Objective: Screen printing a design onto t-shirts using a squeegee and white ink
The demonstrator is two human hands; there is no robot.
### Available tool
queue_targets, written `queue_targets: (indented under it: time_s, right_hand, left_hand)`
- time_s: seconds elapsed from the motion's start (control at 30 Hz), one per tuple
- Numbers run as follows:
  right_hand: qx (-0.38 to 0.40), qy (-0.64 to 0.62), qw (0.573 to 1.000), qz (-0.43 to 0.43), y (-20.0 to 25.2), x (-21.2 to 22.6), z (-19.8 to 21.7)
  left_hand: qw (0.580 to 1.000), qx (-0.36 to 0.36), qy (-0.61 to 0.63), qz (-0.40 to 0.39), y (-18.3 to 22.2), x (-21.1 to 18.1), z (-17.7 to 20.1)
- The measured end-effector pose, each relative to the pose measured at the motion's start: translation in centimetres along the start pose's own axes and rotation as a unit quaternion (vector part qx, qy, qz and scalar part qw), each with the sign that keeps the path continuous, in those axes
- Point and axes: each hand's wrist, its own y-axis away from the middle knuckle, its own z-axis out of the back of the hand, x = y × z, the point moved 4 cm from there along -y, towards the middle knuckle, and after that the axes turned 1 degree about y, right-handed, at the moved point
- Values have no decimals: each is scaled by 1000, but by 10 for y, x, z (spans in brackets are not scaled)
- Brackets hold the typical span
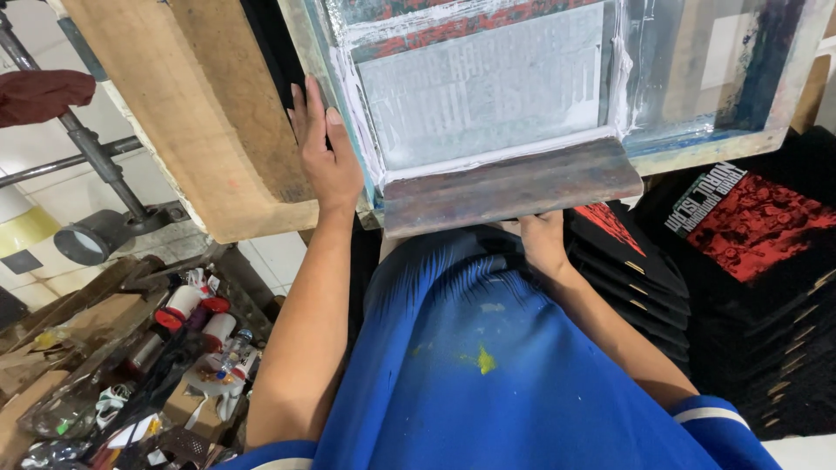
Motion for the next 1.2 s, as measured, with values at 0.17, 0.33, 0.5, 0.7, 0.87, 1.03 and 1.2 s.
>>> queue_targets:
  time_s: [0.17,0.33,0.5,0.7,0.87,1.03,1.2]
  right_hand:
    - [9,-30,1000,-3,4,5,5]
    - [30,-77,997,-1,0,11,1]
    - [-110,-104,985,-83,-25,16,82]
    - [-201,-178,962,-41,-58,128,112]
    - [-139,-238,961,-5,-75,153,99]
    - [-225,-203,952,-31,-75,147,113]
    - [-221,-193,956,-18,-80,144,118]
  left_hand:
    - [1000,3,-5,-3,1,1,0]
    - [1000,4,6,8,0,-1,1]
    - [999,20,38,28,-5,-1,3]
    - [999,20,37,31,-2,-7,6]
    - [998,28,36,35,-2,-8,6]
    - [999,25,37,30,-2,-3,5]
    - [999,14,28,16,-2,1,4]
